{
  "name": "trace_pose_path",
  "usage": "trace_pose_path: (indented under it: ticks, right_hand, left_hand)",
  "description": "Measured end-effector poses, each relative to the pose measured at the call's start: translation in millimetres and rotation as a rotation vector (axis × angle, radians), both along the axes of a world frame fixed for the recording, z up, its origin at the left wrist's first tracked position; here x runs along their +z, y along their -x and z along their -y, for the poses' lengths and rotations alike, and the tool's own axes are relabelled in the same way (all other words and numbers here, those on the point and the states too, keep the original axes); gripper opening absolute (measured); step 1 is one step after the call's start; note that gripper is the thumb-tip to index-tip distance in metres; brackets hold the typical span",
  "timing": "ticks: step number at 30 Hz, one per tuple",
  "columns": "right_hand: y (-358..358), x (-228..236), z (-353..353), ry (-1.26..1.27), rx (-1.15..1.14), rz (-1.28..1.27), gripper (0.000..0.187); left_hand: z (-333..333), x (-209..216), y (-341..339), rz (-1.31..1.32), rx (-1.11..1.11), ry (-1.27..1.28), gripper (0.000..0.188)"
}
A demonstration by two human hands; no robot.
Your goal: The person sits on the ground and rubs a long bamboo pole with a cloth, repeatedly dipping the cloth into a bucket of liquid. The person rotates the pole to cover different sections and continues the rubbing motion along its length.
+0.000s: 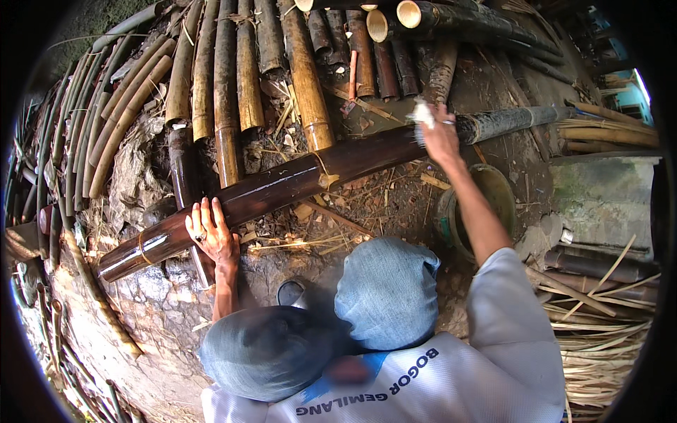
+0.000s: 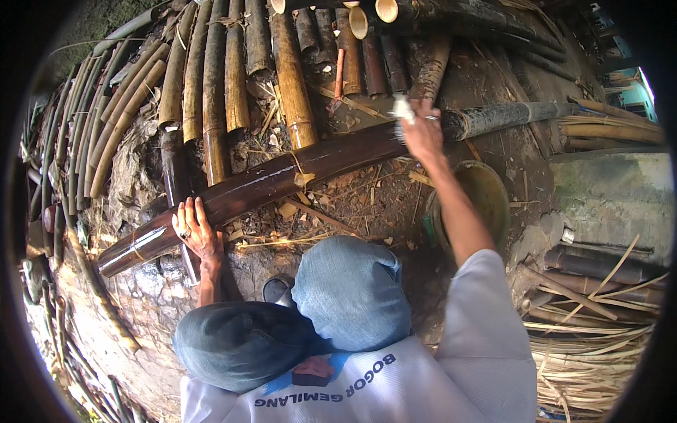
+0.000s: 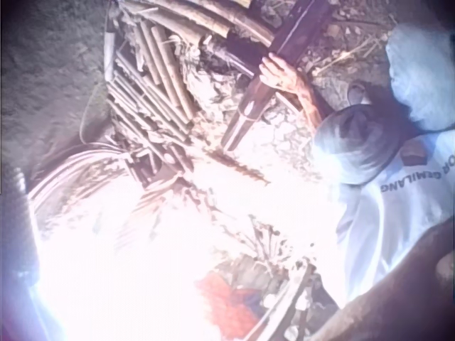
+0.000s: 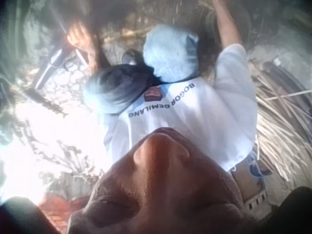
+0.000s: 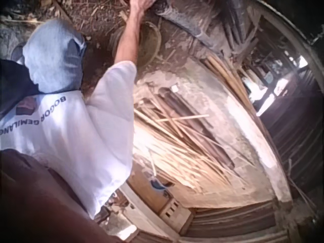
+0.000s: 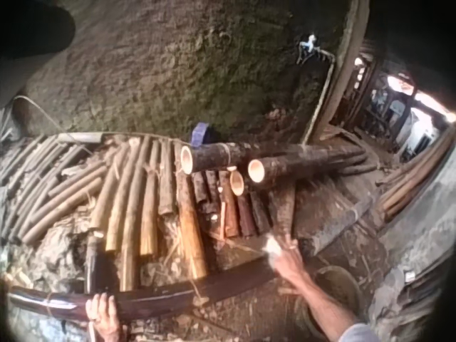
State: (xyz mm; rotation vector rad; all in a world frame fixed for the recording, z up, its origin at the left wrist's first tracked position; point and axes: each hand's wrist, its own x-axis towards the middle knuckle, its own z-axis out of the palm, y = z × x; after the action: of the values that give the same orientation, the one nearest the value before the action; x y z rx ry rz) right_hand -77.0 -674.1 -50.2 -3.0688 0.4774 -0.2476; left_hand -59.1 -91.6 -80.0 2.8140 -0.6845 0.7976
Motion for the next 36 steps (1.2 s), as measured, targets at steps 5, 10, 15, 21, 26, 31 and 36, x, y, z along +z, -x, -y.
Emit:
trace_pose_path:
  ticks: [5,10,15,21,26,31,36]
  right_hand:
    - [-22,36,-227,-0.163,0.103,-0.178,0.044]
    - [-31,9,-282,-0.52,0.426,-0.084,0.043]
    - [-20,15,-54,-0.25,-0.278,-0.16,0.058]
    - [-35,27,-249,-0.263,0.151,-0.291,0.051]
    - [-27,24,-319,-0.556,0.594,-0.035,0.05]
    - [-14,25,-82,-0.39,-0.313,-0.138,0.064]
    - [-23,39,-195,-0.183,-0.02,-0.229,0.057]
  left_hand:
    - [-9,0,1,0.011,-0.005,0.008,0.091]
    - [-17,11,7,-0.06,-0.009,-0.017,0.107]
    - [-13,12,2,-0.018,0.024,-0.026,0.091]
    - [-6,2,-2,-0.017,0.016,-0.005,0.092]
    - [-15,19,4,-0.168,0.016,-0.036,0.097]
    - [-15,13,1,-0.061,0.046,-0.009,0.091]
    - [-6,6,1,-0.109,0.062,-0.003,0.089]
